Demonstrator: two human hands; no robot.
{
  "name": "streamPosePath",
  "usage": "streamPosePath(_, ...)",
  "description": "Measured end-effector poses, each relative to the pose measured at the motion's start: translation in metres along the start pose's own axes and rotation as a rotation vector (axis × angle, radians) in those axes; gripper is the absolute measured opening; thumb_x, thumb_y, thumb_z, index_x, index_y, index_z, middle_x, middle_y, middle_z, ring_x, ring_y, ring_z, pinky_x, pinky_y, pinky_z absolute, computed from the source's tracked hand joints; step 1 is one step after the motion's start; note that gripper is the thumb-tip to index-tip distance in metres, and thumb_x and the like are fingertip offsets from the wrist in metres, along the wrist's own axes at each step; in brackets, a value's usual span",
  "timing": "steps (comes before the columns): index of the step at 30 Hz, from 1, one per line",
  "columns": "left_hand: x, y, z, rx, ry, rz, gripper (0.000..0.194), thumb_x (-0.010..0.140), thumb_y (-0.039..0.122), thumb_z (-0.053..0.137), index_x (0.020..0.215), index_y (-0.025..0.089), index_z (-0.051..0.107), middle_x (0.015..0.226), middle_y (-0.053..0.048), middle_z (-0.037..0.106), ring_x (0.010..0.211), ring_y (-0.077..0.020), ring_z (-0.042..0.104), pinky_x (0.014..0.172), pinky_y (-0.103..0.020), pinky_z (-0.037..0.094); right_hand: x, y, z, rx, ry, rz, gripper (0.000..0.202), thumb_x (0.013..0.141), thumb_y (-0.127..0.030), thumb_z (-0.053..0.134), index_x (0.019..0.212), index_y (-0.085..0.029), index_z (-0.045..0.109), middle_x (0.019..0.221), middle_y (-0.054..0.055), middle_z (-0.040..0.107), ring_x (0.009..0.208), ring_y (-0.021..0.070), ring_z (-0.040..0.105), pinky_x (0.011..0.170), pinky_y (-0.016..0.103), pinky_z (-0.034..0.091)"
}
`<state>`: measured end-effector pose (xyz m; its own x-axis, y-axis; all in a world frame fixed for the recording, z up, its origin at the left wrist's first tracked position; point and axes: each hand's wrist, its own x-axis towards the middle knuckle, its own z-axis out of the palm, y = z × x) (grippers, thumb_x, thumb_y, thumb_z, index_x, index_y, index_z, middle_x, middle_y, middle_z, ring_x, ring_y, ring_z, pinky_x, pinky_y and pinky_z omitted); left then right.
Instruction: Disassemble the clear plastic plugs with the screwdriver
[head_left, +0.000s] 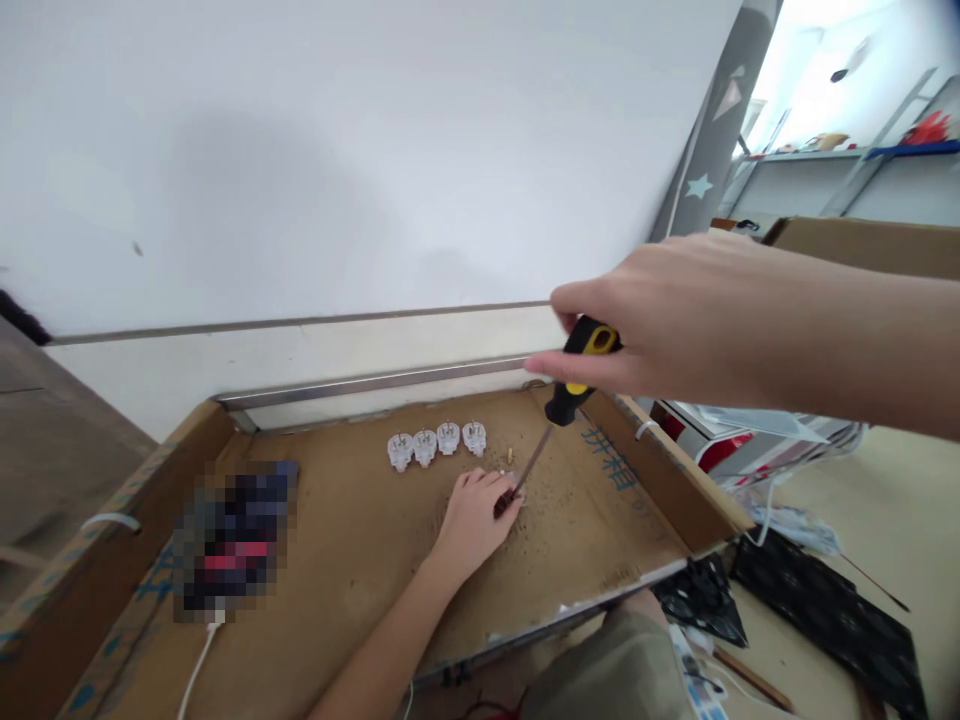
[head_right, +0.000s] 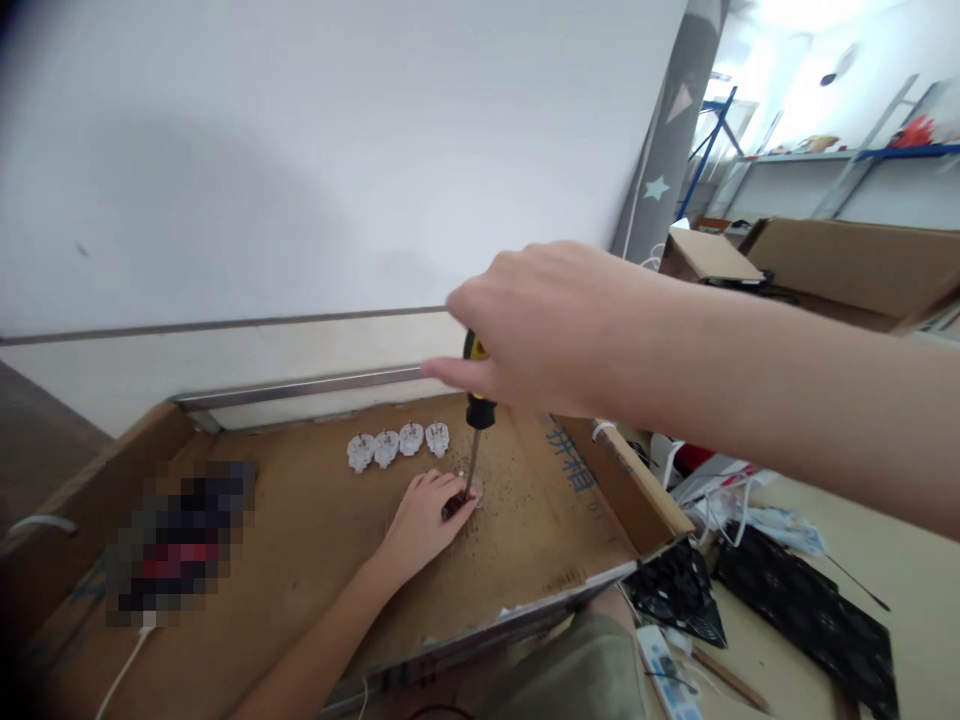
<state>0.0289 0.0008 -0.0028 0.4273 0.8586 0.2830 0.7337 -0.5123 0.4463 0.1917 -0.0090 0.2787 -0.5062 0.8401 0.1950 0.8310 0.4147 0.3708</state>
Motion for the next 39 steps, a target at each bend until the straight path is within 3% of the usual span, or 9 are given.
streamPosePath(3, -0.001, 0.0, 0.0, 0.019, 0.024, 0.007, 0.01, 0.086, 0.023, 0.05, 0.084, 0.022, 0.06, 0.091, 0.0, 0.066, 0.086, -0.0187, 0.053, 0.084, -0.035, 0.034, -0.001, 0.003, -0.005, 0.247, -0.119, -0.086, 0.052, 0.074, -0.06, 0.048, 0.115, -0.029, 0.049, 0.084, 0.002, 0.061, 0.058, 0.0123, 0.051, 0.055, 0.027, 0.035)
streamPosePath(6, -0.001, 0.001, 0.0, 0.034, 0.017, 0.006, 0.012, 0.086, 0.023, 0.049, 0.085, 0.022, 0.06, 0.09, -0.001, 0.066, 0.086, -0.0192, 0.053, 0.083, -0.036, 0.035, 0.001, 0.008, -0.008, 0.335, -0.222, -0.061, 0.041, 0.079, -0.048, 0.047, 0.114, -0.026, 0.048, 0.076, 0.0, 0.06, 0.051, 0.0081, 0.048, 0.052, 0.025, 0.032)
streamPosePath(12, 0.001, 0.001, -0.001, 0.027, -0.011, -0.014, 0.011, 0.085, 0.024, 0.05, 0.083, 0.022, 0.06, 0.091, -0.002, 0.066, 0.087, -0.02, 0.053, 0.081, -0.036, 0.037, 0.002, 0.002, 0.001, 0.06, 0.083, 0.013, 0.058, 0.074, -0.072, 0.035, 0.086, -0.02, 0.057, 0.06, 0.004, 0.052, 0.049, 0.0122, 0.043, 0.049, 0.027, 0.026)
streamPosePath(18, 0.0, 0.001, 0.0, 0.049, -0.015, -0.008, 0.012, 0.086, 0.025, 0.049, 0.083, 0.021, 0.06, 0.089, -0.002, 0.065, 0.085, -0.0201, 0.052, 0.077, -0.033, 0.038, -0.002, 0.002, -0.004, 0.244, -0.124, -0.084, 0.042, 0.076, -0.054, 0.049, 0.107, -0.025, 0.053, 0.072, 0.001, 0.057, 0.051, 0.0093, 0.046, 0.052, 0.026, 0.029)
streamPosePath(20, 0.0, 0.001, 0.0, 0.052, -0.012, -0.003, 0.012, 0.086, 0.025, 0.049, 0.083, 0.02, 0.059, 0.088, -0.002, 0.064, 0.085, -0.0202, 0.052, 0.075, -0.033, 0.038, -0.001, 0.002, -0.003, 0.238, -0.091, -0.084, 0.043, 0.077, -0.057, 0.046, 0.102, -0.024, 0.055, 0.067, 0.001, 0.055, 0.051, 0.01, 0.046, 0.053, 0.026, 0.028)
streamPosePath(24, 0.0, 0.0, 0.0, 0.052, -0.01, -0.008, 0.012, 0.086, 0.025, 0.049, 0.082, 0.02, 0.06, 0.088, -0.002, 0.064, 0.085, -0.0202, 0.052, 0.076, -0.033, 0.038, 0.002, 0.0, 0.003, 0.117, 0.091, -0.052, 0.051, 0.074, -0.068, 0.041, 0.089, -0.021, 0.055, 0.061, 0.003, 0.051, 0.055, 0.0137, 0.048, 0.052, 0.027, 0.027)
streamPosePath(30, -0.001, 0.001, -0.002, 0.051, -0.018, -0.011, 0.012, 0.086, 0.025, 0.05, 0.083, 0.021, 0.061, 0.087, -0.002, 0.064, 0.086, -0.0204, 0.052, 0.076, -0.034, 0.038, 0.002, -0.002, -0.006, 0.221, -0.116, -0.144, 0.035, 0.076, -0.05, 0.048, 0.102, -0.027, 0.051, 0.07, 0.0, 0.057, 0.054, 0.0116, 0.047, 0.052, 0.027, 0.029)
streamPosePath(35, -0.001, 0.003, -0.002, 0.106, -0.011, 0.014, 0.012, 0.087, 0.024, 0.049, 0.086, 0.021, 0.061, 0.09, -0.003, 0.064, 0.087, -0.0211, 0.052, 0.078, -0.036, 0.037, 0.004, -0.005, 0.001, 0.048, 0.081, -0.102, 0.037, 0.078, -0.054, 0.044, 0.093, -0.021, 0.054, 0.064, 0.003, 0.054, 0.058, 0.0145, 0.048, 0.052, 0.027, 0.026)
streamPosePath(39, -0.001, 0.002, -0.002, 0.088, -0.017, 0.02, 0.013, 0.087, 0.025, 0.048, 0.086, 0.021, 0.061, 0.09, -0.003, 0.064, 0.086, -0.0207, 0.053, 0.076, -0.035, 0.037, 0.005, -0.005, 0.004, 0.074, 0.079, -0.111, 0.037, 0.077, -0.052, 0.047, 0.093, -0.02, 0.055, 0.07, 0.003, 0.056, 0.057, 0.0115, 0.046, 0.052, 0.026, 0.024)
